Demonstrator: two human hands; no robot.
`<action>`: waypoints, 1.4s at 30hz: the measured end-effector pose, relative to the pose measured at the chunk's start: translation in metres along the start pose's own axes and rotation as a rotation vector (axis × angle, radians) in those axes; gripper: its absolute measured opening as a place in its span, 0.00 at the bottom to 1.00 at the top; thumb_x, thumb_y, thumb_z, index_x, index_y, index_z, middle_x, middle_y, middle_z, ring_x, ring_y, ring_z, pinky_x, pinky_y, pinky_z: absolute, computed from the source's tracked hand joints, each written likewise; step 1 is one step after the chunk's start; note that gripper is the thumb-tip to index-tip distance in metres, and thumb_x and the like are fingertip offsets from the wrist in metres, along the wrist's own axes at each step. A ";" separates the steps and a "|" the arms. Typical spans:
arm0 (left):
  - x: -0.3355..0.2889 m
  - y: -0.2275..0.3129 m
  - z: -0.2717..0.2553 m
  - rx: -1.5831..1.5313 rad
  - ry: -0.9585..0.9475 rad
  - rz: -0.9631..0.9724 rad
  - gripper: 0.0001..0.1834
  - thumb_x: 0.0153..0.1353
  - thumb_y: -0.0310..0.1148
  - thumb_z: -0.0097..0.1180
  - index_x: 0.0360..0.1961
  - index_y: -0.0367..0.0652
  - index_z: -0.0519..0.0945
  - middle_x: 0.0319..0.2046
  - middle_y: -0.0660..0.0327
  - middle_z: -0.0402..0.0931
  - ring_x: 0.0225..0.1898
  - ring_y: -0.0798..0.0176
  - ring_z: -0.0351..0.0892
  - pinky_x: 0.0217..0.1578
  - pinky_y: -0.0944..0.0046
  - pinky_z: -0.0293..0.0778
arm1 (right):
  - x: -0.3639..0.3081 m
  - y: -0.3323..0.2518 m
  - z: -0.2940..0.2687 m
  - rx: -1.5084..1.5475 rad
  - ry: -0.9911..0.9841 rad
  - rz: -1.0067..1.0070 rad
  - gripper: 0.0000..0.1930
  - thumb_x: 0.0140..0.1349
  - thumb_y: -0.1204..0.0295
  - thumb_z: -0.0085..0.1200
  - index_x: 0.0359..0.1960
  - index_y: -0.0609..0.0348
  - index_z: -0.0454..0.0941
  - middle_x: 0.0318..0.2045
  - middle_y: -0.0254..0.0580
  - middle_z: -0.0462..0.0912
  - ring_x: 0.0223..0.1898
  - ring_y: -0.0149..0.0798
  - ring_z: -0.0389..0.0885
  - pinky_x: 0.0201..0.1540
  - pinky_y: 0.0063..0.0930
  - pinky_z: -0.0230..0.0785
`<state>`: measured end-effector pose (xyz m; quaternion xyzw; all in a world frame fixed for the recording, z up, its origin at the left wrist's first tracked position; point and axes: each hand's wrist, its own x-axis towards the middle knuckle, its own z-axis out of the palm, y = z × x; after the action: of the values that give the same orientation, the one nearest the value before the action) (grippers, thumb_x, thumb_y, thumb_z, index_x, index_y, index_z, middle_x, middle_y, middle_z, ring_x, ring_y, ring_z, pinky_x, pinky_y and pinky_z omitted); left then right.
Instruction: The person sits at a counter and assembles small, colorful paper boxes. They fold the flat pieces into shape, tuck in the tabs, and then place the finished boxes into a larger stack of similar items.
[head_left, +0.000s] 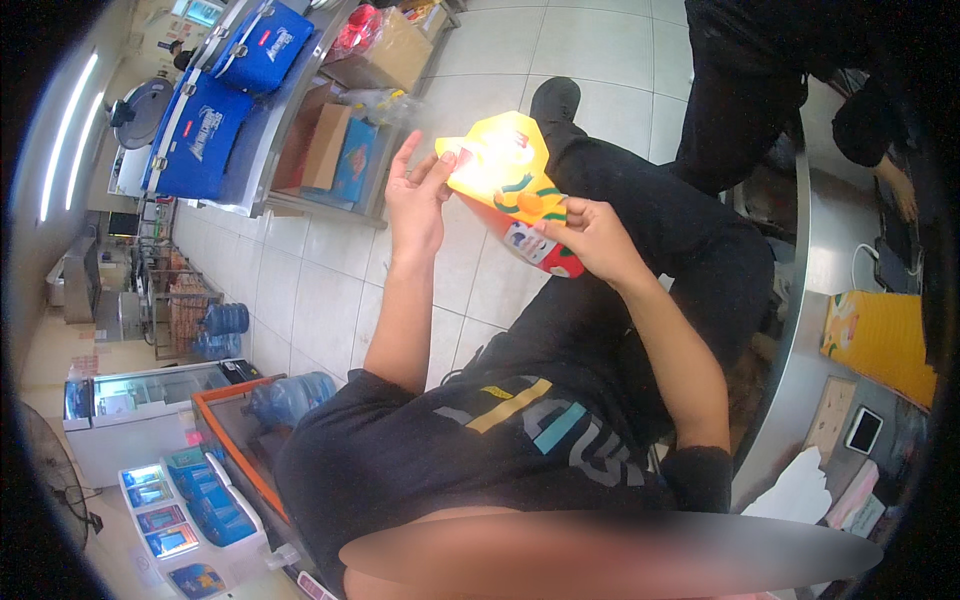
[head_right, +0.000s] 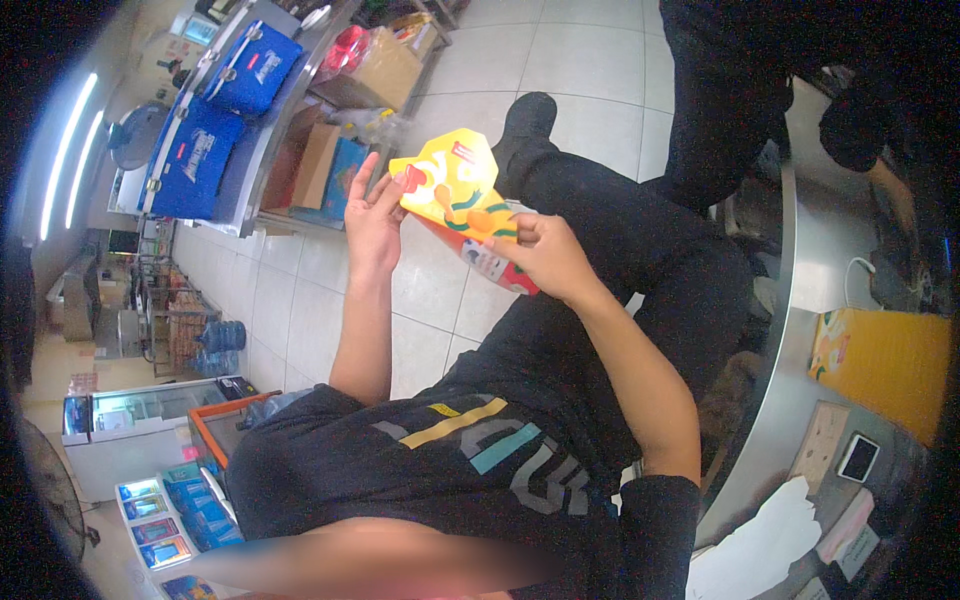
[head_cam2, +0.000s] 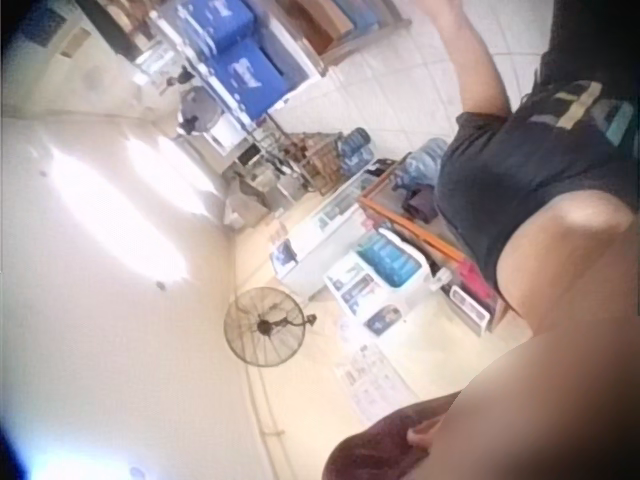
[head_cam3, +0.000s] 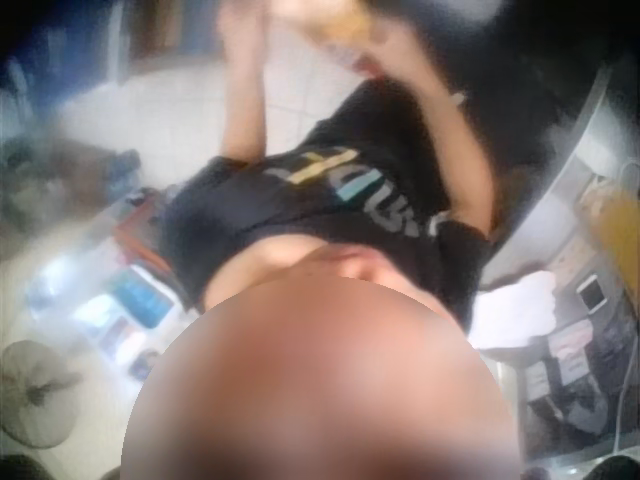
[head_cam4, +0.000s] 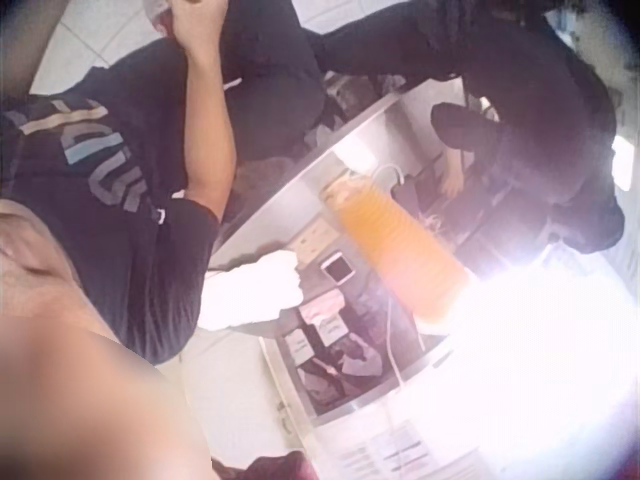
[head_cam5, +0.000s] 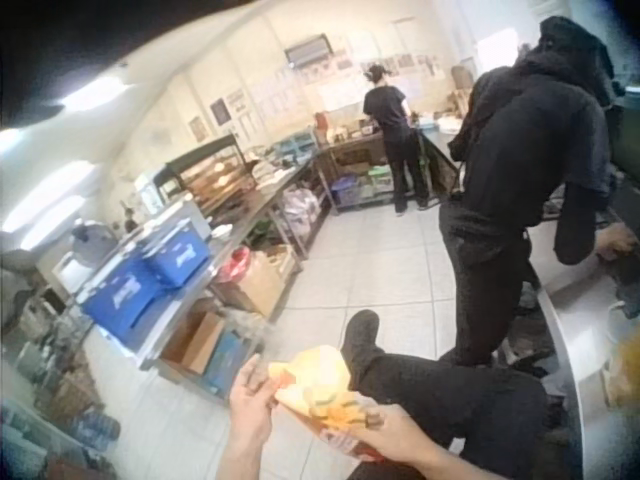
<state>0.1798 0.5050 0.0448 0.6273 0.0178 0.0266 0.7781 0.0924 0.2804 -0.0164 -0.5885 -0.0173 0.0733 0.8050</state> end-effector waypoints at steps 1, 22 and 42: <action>0.000 -0.001 -0.001 0.112 0.019 0.096 0.38 0.64 0.25 0.69 0.72 0.40 0.65 0.47 0.57 0.84 0.38 0.72 0.81 0.37 0.70 0.74 | 0.001 -0.001 0.002 0.059 0.024 -0.014 0.17 0.66 0.72 0.67 0.51 0.72 0.82 0.42 0.46 0.90 0.40 0.29 0.88 0.45 0.25 0.80; 0.000 -0.022 -0.009 -0.078 0.034 -0.071 0.24 0.68 0.29 0.66 0.63 0.42 0.73 0.43 0.59 0.85 0.43 0.69 0.82 0.46 0.67 0.75 | 0.004 0.018 0.013 -0.083 0.078 0.062 0.16 0.62 0.68 0.72 0.44 0.67 0.83 0.36 0.42 0.90 0.36 0.29 0.87 0.43 0.26 0.78; -0.028 -0.040 0.009 0.636 -0.320 0.438 0.14 0.65 0.27 0.67 0.51 0.37 0.86 0.35 0.61 0.85 0.39 0.63 0.83 0.47 0.65 0.77 | 0.003 0.011 0.002 -0.473 0.298 -0.224 0.43 0.52 0.63 0.80 0.62 0.62 0.62 0.36 0.43 0.89 0.38 0.30 0.86 0.45 0.32 0.79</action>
<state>0.1535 0.4864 0.0078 0.8216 -0.2298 0.0867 0.5144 0.0942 0.2856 -0.0266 -0.7584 0.0195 -0.1091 0.6423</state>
